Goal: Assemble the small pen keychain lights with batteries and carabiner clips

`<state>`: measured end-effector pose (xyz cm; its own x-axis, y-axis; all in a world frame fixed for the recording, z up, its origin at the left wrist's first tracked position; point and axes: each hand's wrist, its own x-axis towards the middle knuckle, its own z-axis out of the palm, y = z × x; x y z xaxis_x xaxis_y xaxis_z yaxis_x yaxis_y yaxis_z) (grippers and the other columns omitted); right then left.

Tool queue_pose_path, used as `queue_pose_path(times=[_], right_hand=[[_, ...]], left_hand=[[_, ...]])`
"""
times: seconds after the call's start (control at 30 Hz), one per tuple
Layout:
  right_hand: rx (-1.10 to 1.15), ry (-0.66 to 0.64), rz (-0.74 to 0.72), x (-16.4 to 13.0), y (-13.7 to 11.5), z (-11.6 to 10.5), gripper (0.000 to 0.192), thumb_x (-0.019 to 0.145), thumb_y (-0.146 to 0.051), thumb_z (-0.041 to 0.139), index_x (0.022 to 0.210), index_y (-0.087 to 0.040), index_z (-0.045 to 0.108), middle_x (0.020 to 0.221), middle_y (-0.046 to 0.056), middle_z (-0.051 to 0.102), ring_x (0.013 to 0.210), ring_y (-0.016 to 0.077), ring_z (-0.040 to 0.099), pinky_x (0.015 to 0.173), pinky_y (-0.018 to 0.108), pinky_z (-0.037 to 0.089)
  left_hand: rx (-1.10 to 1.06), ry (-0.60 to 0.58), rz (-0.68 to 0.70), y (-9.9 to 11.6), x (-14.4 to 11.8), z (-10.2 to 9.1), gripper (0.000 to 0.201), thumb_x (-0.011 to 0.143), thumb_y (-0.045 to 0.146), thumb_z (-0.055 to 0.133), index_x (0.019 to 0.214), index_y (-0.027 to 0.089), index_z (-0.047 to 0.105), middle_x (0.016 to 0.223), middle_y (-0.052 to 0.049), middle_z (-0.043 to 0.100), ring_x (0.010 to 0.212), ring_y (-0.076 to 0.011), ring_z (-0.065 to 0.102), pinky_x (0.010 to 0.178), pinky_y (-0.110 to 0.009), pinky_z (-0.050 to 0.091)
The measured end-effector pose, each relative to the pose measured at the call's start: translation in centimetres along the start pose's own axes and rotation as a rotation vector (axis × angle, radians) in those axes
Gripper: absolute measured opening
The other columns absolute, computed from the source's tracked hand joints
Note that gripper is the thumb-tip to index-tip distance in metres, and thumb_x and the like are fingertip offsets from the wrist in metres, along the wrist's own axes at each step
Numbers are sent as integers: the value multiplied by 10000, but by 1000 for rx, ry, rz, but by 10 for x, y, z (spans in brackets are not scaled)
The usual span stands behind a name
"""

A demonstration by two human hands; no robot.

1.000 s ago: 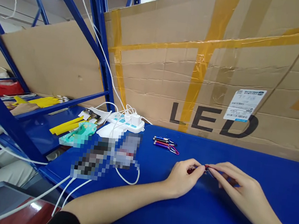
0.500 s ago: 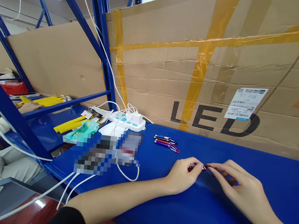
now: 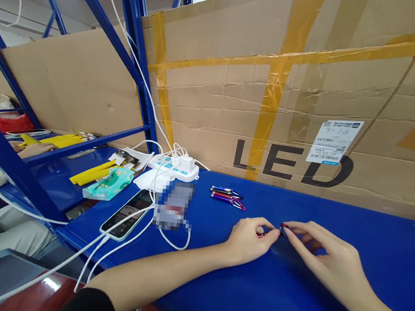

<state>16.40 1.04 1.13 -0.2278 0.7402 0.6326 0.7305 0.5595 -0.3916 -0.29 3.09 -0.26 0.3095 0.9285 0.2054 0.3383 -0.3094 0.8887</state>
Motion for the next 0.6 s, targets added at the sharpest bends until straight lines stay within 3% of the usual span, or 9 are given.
queue_pose_path(times=[0.3,0.43,0.6], right_hand=[[74,38,104,3,-2,-2,324,814,-494,483,848,-202,619,764,39,713,630,177,687,448,207,547],[60,35,94,5,-3,-6,332,818,-494,466,818,-206,631,819,43,718,657,180,692,484,215,562],[43,36,101,6,2,-4,351,802,-519,473,771,-213,642,716,30,700,613,173,674,468,222,546]], left_hand=[[-310,-32,-36,-2,3,-1,203,848,340,471,839,152,549,497,69,410,435,-68,349,435,-182,252],[-404,-9,-29,-4,6,0,122,858,276,456,848,159,489,509,68,454,446,-69,370,462,-179,289],[-420,94,4,-7,8,0,148,861,303,457,900,163,484,578,46,514,480,-75,404,482,-180,313]])
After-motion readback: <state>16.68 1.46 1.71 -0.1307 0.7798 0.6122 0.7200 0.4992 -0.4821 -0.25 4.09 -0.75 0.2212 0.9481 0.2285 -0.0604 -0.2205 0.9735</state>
